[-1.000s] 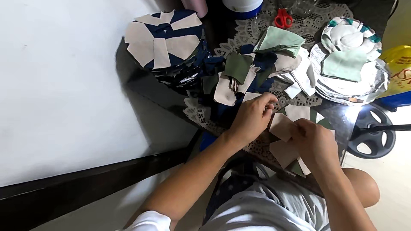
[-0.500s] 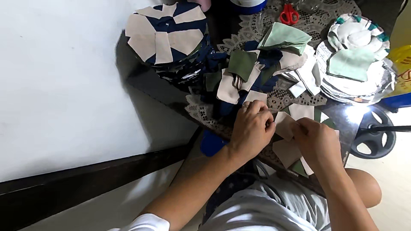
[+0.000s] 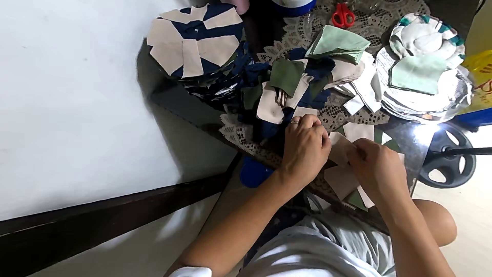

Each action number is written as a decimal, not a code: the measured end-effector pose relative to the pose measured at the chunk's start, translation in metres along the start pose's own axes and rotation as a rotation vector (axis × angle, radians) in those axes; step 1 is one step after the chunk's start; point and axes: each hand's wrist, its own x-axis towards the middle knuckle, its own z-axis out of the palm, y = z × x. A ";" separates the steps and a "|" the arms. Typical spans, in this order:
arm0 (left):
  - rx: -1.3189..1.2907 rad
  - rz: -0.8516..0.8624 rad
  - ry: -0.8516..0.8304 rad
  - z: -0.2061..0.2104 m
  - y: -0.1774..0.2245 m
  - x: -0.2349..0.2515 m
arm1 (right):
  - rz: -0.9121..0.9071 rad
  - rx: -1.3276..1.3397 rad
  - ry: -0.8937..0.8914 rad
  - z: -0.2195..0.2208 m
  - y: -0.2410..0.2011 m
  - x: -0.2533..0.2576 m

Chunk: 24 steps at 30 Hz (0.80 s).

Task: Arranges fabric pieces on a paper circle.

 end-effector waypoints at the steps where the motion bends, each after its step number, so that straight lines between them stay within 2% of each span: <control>1: -0.005 -0.003 -0.027 -0.003 0.000 0.002 | -0.002 0.001 -0.005 -0.001 0.000 0.000; 5: 0.028 0.006 -0.101 -0.010 0.000 0.009 | 0.012 -0.015 -0.019 -0.003 -0.001 0.000; 11: 0.054 0.034 -0.094 -0.008 -0.002 0.010 | 0.005 -0.045 -0.019 -0.001 -0.001 0.002; 24: -0.103 0.091 -0.057 -0.012 -0.015 0.005 | 0.005 -0.044 -0.021 -0.001 -0.001 0.003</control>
